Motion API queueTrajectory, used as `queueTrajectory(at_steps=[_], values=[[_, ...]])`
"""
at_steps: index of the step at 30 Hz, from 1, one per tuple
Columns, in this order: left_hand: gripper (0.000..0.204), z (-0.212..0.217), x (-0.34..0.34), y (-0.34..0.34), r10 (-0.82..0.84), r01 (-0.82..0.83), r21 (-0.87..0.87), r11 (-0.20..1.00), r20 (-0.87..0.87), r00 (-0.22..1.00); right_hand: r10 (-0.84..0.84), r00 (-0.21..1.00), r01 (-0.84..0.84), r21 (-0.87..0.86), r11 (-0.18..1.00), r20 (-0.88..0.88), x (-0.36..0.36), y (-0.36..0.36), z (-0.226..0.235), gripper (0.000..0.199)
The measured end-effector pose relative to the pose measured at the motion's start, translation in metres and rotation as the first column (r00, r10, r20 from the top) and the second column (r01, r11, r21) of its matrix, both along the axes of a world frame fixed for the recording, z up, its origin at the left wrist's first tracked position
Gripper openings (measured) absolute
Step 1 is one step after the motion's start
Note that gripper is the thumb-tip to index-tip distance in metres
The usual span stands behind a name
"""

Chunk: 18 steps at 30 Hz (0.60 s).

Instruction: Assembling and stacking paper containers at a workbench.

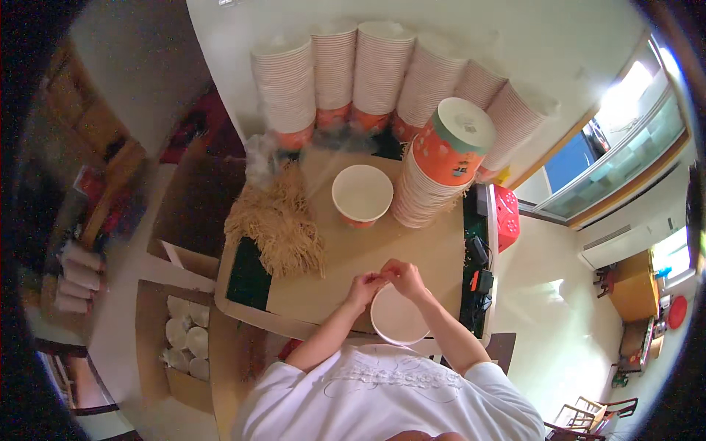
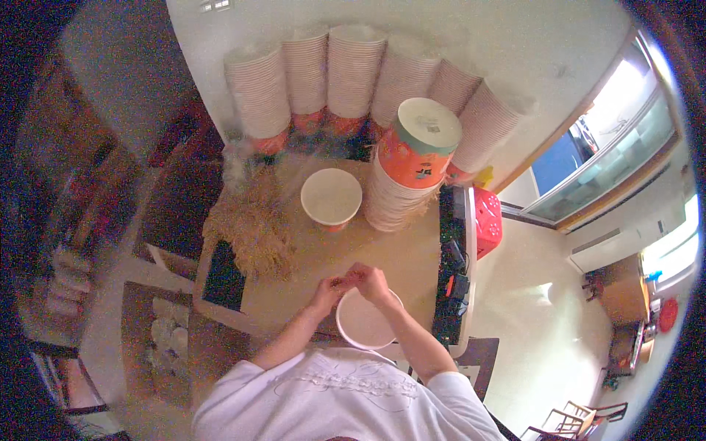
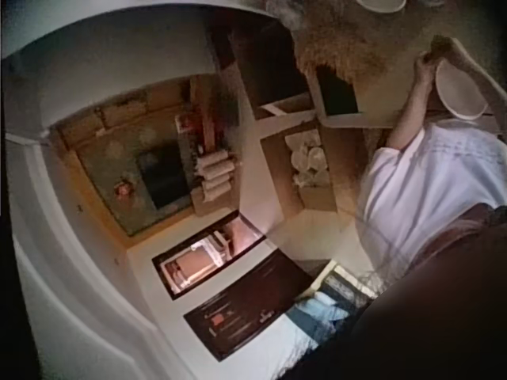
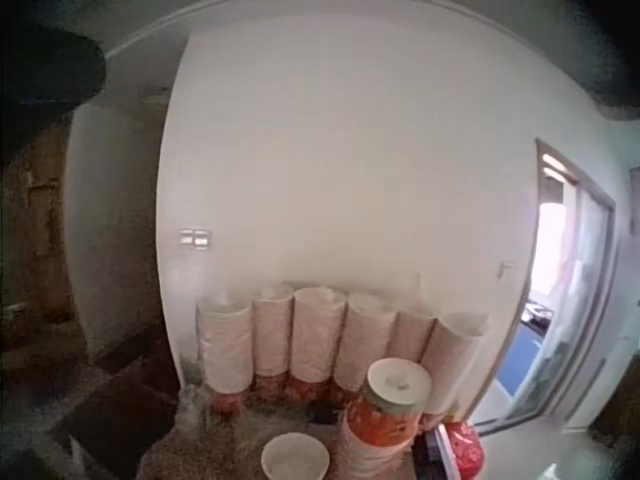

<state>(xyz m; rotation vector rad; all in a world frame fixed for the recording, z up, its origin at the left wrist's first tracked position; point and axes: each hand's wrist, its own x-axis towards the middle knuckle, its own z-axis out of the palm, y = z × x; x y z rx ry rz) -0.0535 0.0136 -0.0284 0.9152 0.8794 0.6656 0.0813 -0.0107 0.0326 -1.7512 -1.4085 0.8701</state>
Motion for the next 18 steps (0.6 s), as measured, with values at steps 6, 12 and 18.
queueTrajectory(at_steps=[6,12,18], values=[[0.01,0.006,-0.002,-0.002,0.009,-0.011,-0.03,0.999,-0.077,0.997,-0.255,0.964,0.246,-0.104,0.964,-0.081,0.008,0.007,-0.013,0.027],[0.005,0.013,-0.001,-0.003,0.01,-0.009,0.013,1.0,-0.054,0.998,0.079,0.986,-0.022,-0.36,0.933,0.145,0.008,0.01,0.008,0.035],[0.006,0.0,0.0,-0.003,0.014,-0.014,0.001,1.0,-0.003,1.0,0.161,0.979,-0.126,-0.251,0.96,0.124,0.01,0.007,0.003,0.027]])
